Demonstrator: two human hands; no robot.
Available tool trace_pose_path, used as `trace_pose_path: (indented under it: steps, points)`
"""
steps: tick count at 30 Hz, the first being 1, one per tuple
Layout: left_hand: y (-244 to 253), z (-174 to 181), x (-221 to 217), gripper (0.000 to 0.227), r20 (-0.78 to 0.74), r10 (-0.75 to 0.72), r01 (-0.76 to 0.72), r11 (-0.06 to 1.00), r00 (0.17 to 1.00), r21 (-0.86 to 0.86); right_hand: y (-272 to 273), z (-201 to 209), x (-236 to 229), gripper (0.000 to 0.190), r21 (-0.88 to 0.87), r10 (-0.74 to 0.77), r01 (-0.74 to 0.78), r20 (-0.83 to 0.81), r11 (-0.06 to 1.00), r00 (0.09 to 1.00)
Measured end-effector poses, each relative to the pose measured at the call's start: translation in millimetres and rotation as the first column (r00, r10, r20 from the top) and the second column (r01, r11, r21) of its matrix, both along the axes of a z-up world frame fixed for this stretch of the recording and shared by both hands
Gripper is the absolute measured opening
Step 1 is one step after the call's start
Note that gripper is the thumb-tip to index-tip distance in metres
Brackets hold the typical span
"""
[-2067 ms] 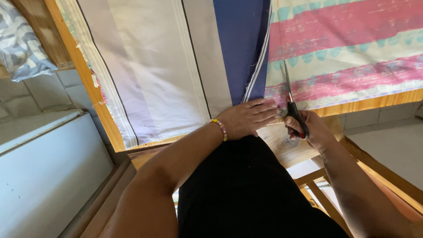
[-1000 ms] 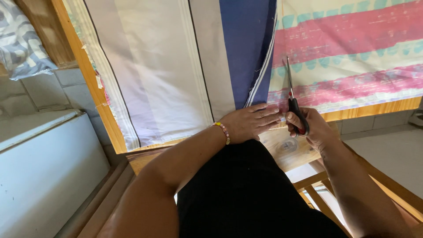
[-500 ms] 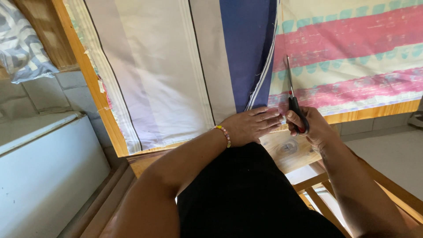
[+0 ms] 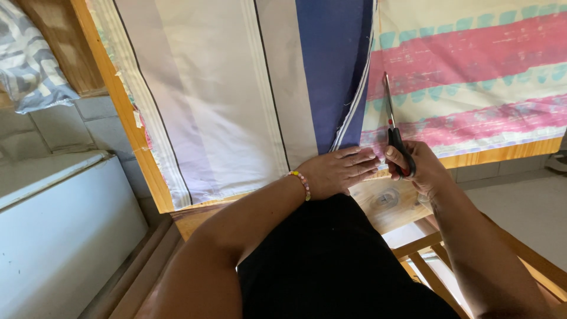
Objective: The person uses scissors to cut a large piece of patterned fabric laid out on a wooden table. They follow a marked line, cutting through multiple layers of the material. The person adjusts the fabric and continues cutting along the edge to separate a section.
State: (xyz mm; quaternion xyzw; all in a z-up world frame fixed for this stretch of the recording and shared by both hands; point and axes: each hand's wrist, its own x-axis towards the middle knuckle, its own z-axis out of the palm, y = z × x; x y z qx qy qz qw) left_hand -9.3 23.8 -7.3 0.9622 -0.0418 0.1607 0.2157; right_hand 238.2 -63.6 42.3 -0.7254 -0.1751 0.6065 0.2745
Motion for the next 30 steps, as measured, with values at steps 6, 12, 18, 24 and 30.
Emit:
trace_pose_path:
  steps: [6,12,18,24,30]
  points:
    - [-4,-9,3,0.083,0.006,-0.002,0.002,1.0,1.0,-0.015,21,19,-5,0.047,0.016,0.061,-0.061,-0.021,0.998,0.998]
    - [-3,-5,3,0.084,0.026,0.008,-0.008,1.0,1.0,-0.03,13,-10,8,0.047,0.012,0.035,-0.035,-0.026,0.999,0.999]
    - [0,-1,2,0.083,0.015,-0.001,0.002,0.999,1.0,-0.044,31,12,-3,0.047,0.02,0.057,-0.057,-0.021,0.998,0.998]
    - [-5,-11,3,0.083,0.048,0.017,-0.015,0.999,0.999,-0.037,36,4,1,0.045,0.046,0.06,-0.059,-0.016,0.997,0.998]
    - [-11,-19,4,0.084,0.058,0.04,-0.036,0.997,0.998,-0.061,42,16,-1,0.045,0.036,0.049,-0.049,-0.007,0.998,0.999]
